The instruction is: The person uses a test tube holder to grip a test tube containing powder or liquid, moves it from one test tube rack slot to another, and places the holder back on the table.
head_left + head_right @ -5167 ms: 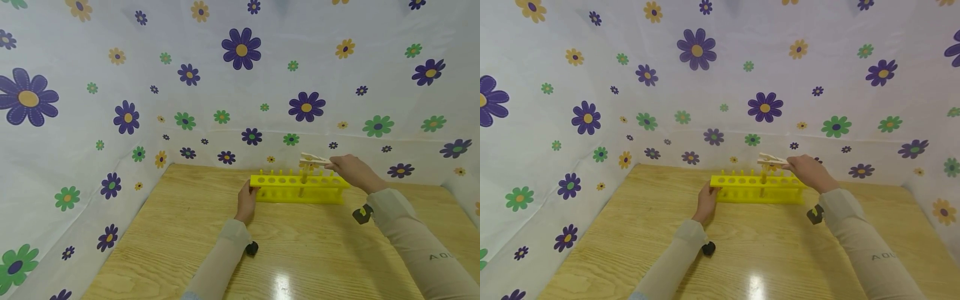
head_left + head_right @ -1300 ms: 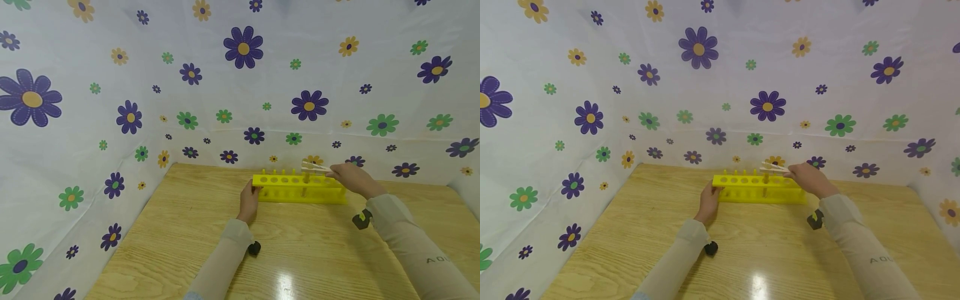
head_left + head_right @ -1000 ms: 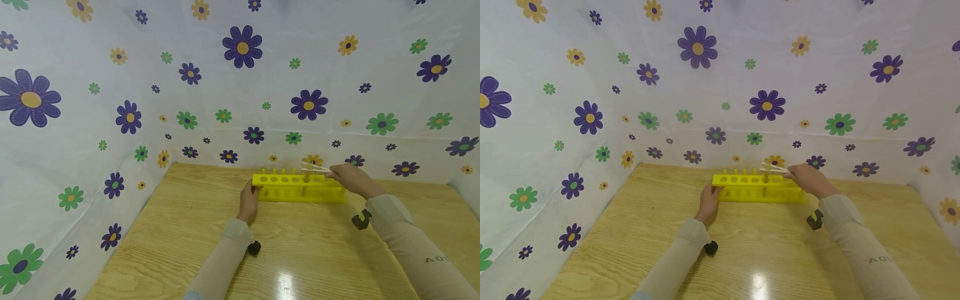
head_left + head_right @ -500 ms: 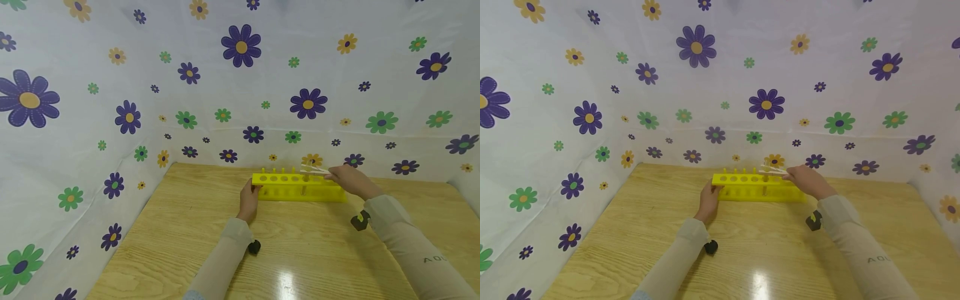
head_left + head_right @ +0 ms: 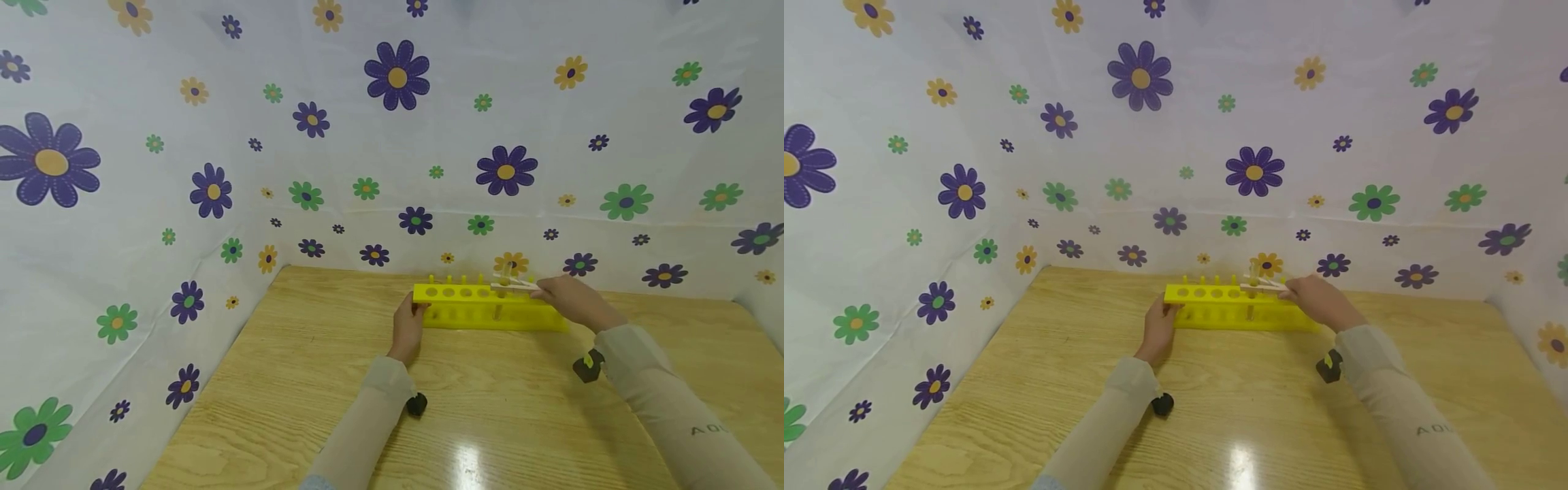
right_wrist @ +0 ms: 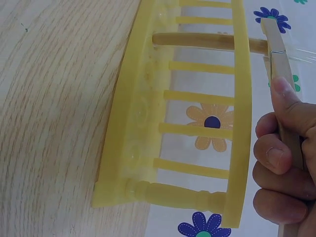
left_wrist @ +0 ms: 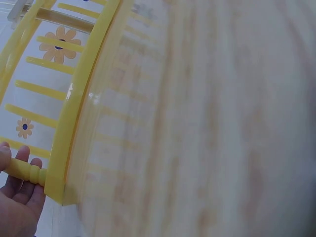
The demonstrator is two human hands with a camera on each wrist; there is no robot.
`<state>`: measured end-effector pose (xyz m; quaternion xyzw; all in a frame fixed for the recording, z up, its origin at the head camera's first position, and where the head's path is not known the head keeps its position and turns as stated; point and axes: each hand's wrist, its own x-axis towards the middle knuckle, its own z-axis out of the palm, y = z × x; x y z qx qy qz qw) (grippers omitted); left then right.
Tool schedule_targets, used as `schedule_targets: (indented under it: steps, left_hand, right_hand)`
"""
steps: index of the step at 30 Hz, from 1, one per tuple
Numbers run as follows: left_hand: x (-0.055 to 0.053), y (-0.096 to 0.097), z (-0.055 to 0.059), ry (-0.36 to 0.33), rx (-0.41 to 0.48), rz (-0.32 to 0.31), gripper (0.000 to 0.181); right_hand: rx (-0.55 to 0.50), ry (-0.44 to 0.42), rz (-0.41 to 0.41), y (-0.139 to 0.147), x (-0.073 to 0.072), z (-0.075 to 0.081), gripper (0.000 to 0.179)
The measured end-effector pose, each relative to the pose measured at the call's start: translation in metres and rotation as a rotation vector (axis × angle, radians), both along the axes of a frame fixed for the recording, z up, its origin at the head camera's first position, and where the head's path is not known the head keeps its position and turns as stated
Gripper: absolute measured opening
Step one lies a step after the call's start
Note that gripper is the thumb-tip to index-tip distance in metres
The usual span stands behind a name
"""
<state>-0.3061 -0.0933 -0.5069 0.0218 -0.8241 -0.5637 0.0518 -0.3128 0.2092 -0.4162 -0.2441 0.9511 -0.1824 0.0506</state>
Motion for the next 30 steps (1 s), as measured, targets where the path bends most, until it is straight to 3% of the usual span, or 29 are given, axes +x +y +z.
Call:
schedule_targets:
  steps: [14,30]
  left_hand:
    - [0.0016,0.0007,-0.0003,0.004,-0.003,0.001,0.021]
    - [0.0006,-0.0002,-0.0013,0.019,-0.005,-0.006,0.020]
  right_hand:
    - [0.023,0.029,0.015,0.0016,-0.0014,-0.0081,0.030]
    - [0.030,0.021,0.006,-0.0001,-0.0009,-0.0068,0.030]
